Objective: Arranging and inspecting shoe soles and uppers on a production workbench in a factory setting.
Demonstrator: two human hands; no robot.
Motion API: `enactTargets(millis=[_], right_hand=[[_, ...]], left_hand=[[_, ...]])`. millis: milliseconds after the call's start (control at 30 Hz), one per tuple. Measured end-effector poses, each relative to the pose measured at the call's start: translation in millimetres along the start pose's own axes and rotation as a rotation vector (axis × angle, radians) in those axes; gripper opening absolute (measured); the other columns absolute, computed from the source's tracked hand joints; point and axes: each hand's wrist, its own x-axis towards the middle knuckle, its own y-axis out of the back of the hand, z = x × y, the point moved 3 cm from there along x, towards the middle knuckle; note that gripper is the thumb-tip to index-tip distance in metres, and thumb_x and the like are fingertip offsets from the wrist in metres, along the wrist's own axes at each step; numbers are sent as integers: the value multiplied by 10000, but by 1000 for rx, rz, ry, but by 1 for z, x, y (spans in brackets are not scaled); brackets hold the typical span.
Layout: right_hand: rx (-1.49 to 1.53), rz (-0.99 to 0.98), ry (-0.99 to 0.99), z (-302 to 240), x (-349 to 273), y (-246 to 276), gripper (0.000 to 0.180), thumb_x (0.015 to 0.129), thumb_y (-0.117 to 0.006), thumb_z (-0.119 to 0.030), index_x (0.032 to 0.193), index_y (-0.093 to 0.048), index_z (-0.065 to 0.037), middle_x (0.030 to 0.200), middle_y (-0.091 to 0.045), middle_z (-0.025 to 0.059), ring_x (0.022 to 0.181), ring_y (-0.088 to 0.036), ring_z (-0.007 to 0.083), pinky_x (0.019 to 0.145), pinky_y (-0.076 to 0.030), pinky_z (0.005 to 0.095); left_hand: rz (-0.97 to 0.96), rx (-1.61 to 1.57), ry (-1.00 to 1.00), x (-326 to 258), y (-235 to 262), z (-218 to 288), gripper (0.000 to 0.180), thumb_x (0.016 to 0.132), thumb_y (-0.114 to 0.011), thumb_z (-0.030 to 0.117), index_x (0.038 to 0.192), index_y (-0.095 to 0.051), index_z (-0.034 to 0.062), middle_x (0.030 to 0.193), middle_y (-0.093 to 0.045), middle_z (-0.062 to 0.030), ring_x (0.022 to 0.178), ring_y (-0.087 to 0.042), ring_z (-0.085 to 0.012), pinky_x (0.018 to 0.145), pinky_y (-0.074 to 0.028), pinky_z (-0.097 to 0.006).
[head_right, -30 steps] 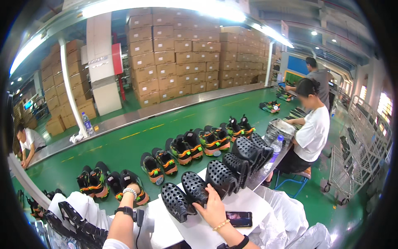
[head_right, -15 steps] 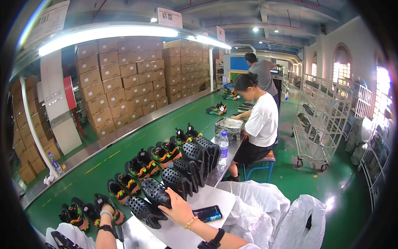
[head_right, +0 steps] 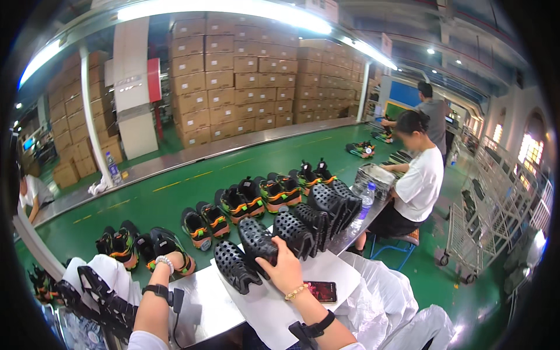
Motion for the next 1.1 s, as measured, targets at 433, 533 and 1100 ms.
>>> enactTargets(millis=[433,533,1100], right_hand=[[-134,-16,8,-12,10,10,553,755,-692,-390,1123,-509,-20,776,-635,194,724,-623,355,651,-490,394],[75,74,61,-39,14,25,467,750,-730,-277,1073,-536,-2,774,-654,166,650,-650,251,605,-496,313],[-428,-709,473,-172,63,-266,351,704,-706,-335,821,-671,-5,842,-652,191,809,-645,325,730,-525,390]], left_hand=[[156,-153,169,-21,24,-11,257,801,-595,260,966,-687,85,1055,-642,-147,975,-627,-266,842,-489,-341],[571,-280,377,-54,45,-12,119,753,-605,169,766,-695,92,816,-673,-121,789,-654,-290,695,-522,-366],[1100,-1221,254,-101,-46,16,412,728,-704,164,1070,-505,51,1378,-323,-200,704,-659,-265,712,-503,-351]])
